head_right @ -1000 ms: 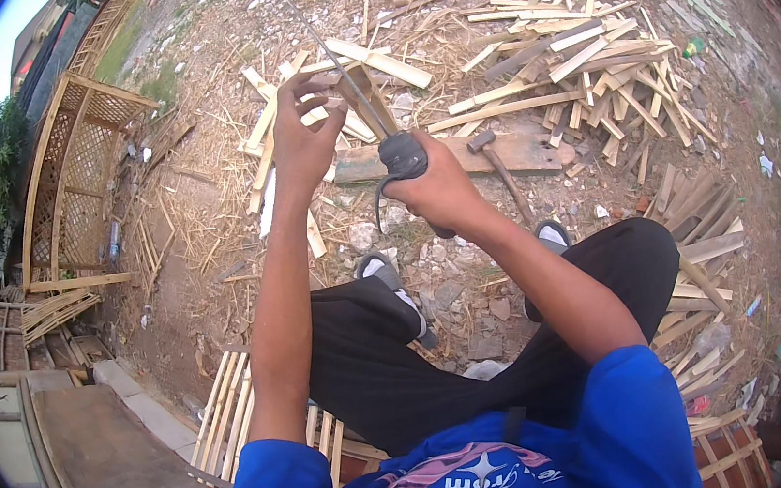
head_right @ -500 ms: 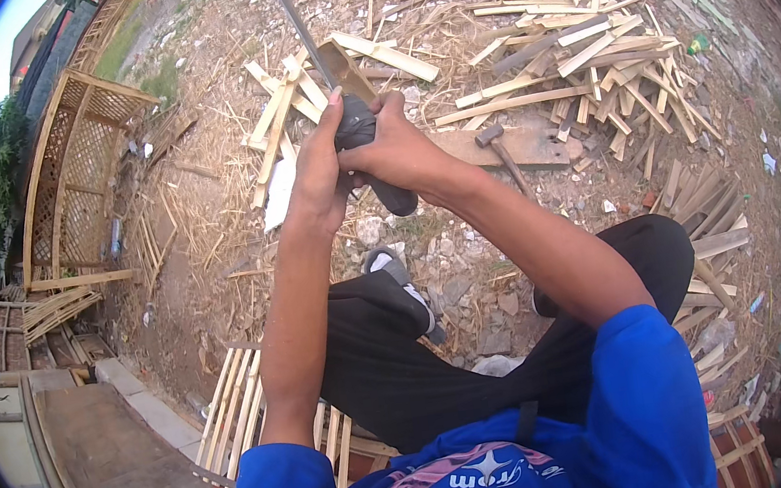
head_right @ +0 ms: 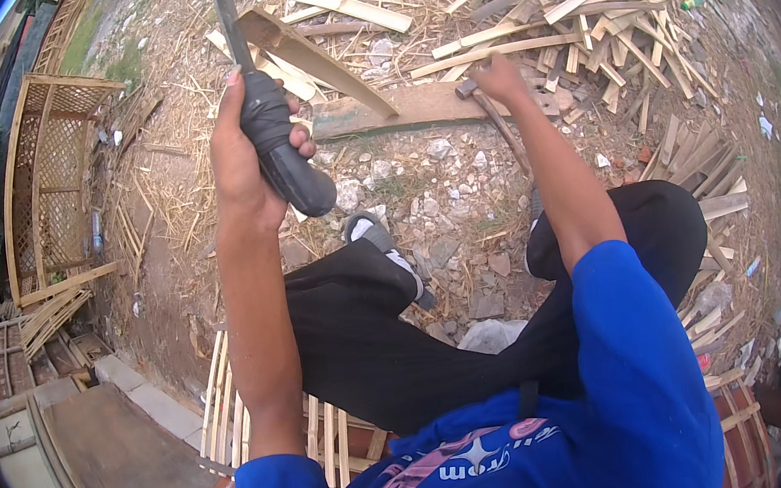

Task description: The person splits thin wooden slats by placing a blade into the end of a wood piece and striking the back of the blade with a hammer.

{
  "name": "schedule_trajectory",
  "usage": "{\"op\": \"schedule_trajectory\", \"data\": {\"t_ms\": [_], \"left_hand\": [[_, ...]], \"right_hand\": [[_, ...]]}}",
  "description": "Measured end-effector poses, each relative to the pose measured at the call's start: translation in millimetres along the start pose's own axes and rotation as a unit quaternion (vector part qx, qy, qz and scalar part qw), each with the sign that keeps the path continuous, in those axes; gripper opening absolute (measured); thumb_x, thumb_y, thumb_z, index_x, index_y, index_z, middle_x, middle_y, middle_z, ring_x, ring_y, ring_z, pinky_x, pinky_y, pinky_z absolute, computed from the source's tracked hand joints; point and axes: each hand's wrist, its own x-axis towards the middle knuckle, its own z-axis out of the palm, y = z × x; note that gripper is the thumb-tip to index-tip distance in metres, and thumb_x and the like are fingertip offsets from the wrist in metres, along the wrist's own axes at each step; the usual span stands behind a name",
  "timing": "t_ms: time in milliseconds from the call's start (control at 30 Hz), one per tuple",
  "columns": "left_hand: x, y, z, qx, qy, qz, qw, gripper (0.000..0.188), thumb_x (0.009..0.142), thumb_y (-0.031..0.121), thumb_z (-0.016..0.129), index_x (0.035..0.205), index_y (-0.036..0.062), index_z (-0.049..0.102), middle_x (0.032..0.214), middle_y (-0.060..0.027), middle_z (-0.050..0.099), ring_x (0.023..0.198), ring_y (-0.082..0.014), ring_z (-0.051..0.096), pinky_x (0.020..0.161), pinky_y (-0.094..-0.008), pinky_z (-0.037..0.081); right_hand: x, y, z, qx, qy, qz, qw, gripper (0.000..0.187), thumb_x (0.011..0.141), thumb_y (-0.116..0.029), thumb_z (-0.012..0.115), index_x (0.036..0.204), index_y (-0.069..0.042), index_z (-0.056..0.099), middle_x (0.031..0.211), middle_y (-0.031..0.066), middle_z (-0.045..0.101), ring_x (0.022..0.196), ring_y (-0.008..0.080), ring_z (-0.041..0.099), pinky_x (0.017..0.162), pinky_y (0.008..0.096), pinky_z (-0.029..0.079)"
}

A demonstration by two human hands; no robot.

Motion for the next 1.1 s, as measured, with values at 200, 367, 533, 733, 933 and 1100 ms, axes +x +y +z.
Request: {"op": "schedule_trajectory", "data": {"t_ms": [200, 367, 533, 733, 933, 1100], "left_hand": [[-11, 7, -11, 0.018, 0.055, -0.019, 0.998, 0.04, 0.101, 0.045, 0.044, 0.1, 0.0053, 0.05, 0.077, -0.0067, 0.054, 0.048, -0.0143, 0.053, 0.042, -0.0291, 0.045], [-12, 3, -4, 0.025, 0.068, -0.024, 0.997, 0.042, 0.102, 0.045, 0.041, 0.109, 0.0052, 0.051, 0.079, -0.0059, 0.055, 0.049, -0.0125, 0.05, 0.043, -0.0271, 0.043], [-13, 7, -8, 0.012, 0.067, -0.008, 0.998, 0.038, 0.1, 0.044, 0.045, 0.1, 0.0064, 0.05, 0.077, -0.0055, 0.055, 0.047, -0.0129, 0.052, 0.041, -0.0274, 0.044], [-11, 1, -11, 0.002, 0.053, -0.02, 0.998, 0.039, 0.099, 0.046, 0.049, 0.093, 0.0074, 0.049, 0.075, -0.0054, 0.054, 0.047, -0.0127, 0.052, 0.042, -0.0284, 0.046], [-4, -4, -1, 0.0, 0.027, -0.019, 0.999, 0.04, 0.098, 0.046, 0.05, 0.095, 0.0066, 0.049, 0.074, -0.0054, 0.053, 0.047, -0.0128, 0.052, 0.042, -0.0283, 0.045], [-7, -5, 3, -0.002, 0.018, -0.027, 0.999, 0.041, 0.098, 0.047, 0.05, 0.092, 0.0059, 0.048, 0.072, -0.0045, 0.051, 0.047, -0.0129, 0.053, 0.041, -0.0282, 0.045]], "right_hand": [[-43, 37, 98, -0.116, -0.079, 0.108, 0.984, 0.073, 0.078, -0.033, 0.068, 0.136, -0.002, 0.035, 0.13, 0.0288, 0.052, 0.116, 0.0411, 0.057, 0.1, 0.0484, 0.044], [-47, 80, 124, -0.079, -0.049, 0.15, 0.984, 0.067, 0.083, -0.027, 0.063, 0.138, -0.006, 0.032, 0.132, 0.0272, 0.05, 0.115, 0.0434, 0.056, 0.098, 0.0517, 0.044], [-33, 52, 79, -0.057, -0.052, 0.083, 0.994, 0.049, 0.085, -0.039, 0.065, 0.114, 0.0, 0.058, 0.1, 0.0255, 0.067, 0.097, 0.0437, 0.064, 0.083, 0.0531, 0.05], [-2, -15, -32, 0.169, -0.149, -0.028, 0.974, 0.04, 0.085, -0.039, 0.07, 0.098, -0.001, 0.061, 0.067, 0.0063, 0.06, 0.053, 0.0166, 0.058, 0.049, 0.0315, 0.048], [-40, -179, -208, 0.253, -0.119, -0.161, 0.947, 0.047, 0.094, -0.052, 0.058, 0.101, -0.006, 0.056, 0.064, -0.0042, 0.046, 0.048, 0.0048, 0.043, 0.043, 0.0213, 0.036], [-85, -237, -257, 0.186, -0.052, -0.309, 0.931, 0.045, 0.099, -0.049, 0.048, 0.107, -0.005, 0.056, 0.067, -0.0027, 0.048, 0.054, 0.0081, 0.042, 0.05, 0.0269, 0.037]]}}
